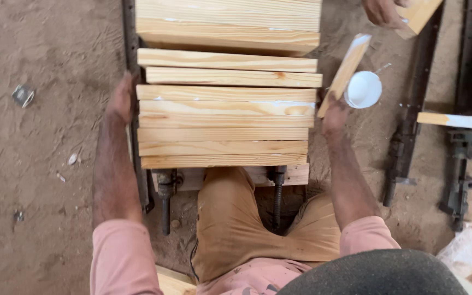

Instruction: The person sits on the ground and applies white paint to wooden planks with a brush, brushing the face and edges of each plank, then stacks the coated plank with finished ones and picks up the next bare plank. Another person nearby also paints planks from the same paint container.

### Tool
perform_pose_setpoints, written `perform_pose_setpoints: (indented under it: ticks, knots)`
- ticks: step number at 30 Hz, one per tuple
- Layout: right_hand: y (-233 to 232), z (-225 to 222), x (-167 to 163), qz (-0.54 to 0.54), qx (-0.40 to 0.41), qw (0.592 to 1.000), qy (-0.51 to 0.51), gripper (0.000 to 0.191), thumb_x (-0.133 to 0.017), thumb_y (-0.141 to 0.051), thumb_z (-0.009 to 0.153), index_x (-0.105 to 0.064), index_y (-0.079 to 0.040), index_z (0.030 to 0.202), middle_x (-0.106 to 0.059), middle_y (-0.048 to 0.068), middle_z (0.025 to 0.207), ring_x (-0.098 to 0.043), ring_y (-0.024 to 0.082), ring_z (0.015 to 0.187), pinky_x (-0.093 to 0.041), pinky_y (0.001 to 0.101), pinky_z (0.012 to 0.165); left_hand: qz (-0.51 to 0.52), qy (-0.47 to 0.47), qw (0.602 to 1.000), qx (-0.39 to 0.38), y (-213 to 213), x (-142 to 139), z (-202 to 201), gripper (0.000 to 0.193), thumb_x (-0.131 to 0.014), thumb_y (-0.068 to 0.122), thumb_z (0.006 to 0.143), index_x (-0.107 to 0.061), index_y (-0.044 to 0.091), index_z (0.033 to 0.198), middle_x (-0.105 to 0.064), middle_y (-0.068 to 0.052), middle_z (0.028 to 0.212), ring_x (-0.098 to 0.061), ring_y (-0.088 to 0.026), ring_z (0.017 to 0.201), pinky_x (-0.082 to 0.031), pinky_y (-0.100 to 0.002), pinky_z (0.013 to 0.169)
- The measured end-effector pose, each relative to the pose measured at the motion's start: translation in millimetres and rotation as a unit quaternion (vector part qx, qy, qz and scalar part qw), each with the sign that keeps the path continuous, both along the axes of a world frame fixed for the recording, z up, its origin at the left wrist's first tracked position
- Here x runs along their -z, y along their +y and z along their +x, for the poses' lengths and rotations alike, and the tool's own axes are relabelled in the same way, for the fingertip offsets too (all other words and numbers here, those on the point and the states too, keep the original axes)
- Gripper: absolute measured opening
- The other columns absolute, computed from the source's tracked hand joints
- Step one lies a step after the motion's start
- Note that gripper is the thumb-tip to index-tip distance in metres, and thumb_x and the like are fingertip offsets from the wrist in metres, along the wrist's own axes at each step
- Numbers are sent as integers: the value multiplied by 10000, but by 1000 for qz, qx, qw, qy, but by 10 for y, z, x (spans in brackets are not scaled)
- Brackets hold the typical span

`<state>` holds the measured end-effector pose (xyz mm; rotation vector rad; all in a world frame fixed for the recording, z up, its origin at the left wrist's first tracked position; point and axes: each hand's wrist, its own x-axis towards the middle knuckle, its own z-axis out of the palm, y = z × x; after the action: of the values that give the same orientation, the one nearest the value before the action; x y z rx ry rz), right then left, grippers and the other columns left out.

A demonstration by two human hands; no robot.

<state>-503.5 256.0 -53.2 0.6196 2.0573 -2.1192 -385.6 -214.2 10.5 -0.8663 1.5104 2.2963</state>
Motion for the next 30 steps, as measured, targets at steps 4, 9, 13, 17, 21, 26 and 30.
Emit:
perform_pose_setpoints:
  ticks: [4,9,13,17,21,26,30]
  knots:
    - [-45,-192,-138,10,-41,998,-39,270,-601,-217,1039,-639,-1,1197,-636,32,956,-588,155,839,-502,323,723,-235,-109,963,76,14,-111,-179,815,-356,691,1003,-594,20,1400,-622,-174,1402,-562,-314,1300,-407,-445,1124]
    - [-230,-343,-304,-13,-60,998,19,274,-612,-198,1052,-626,35,1197,-627,35,956,-578,143,835,-489,305,701,-495,-174,828,198,63,-398,-344,879,-246,704,1090,-617,-46,1361,-575,-331,1367,-453,-467,1368,-254,-554,1187]
    - [-104,-191,-529,-14,-61,995,82,223,-597,-181,1085,-599,16,1190,-596,55,967,-566,162,846,-475,301,713,-468,-14,880,80,-6,-502,-15,737,-333,628,1046,-655,29,1332,-688,-236,1267,-629,-377,1224,-406,-534,1077]
    - [378,377,-888,-83,64,994,-17,212,-507,-190,1004,-603,-119,1180,-706,37,1092,-716,176,1037,-576,374,923,-260,259,925,-101,242,-413,771,628,-484,546,1092,-551,11,1412,-689,-174,1304,-693,-288,1148,-577,-432,976]
    - [687,943,-632,-258,-4,966,32,194,-527,-183,1072,-581,-41,1192,-651,97,1096,-648,260,1031,-566,470,947,-34,291,895,-336,832,-36,1669,512,-554,491,1116,-483,20,1304,-617,-148,1198,-684,-207,1065,-639,-366,889]
    - [798,1573,-98,-336,11,941,-32,240,-535,-204,1069,-619,-34,1215,-671,74,1067,-670,237,1006,-579,431,969,-94,285,891,-341,1154,211,2512,434,-610,391,1132,-455,17,1287,-575,-130,1138,-657,-220,953,-623,-343,683]
    - [756,1665,-177,-189,-1,982,-29,247,-621,-217,1072,-676,0,1176,-676,59,974,-673,195,836,-579,362,719,18,291,901,-321,1381,11,2977,505,-643,319,1012,-434,102,1418,-601,-125,1300,-678,-216,1112,-640,-363,841]
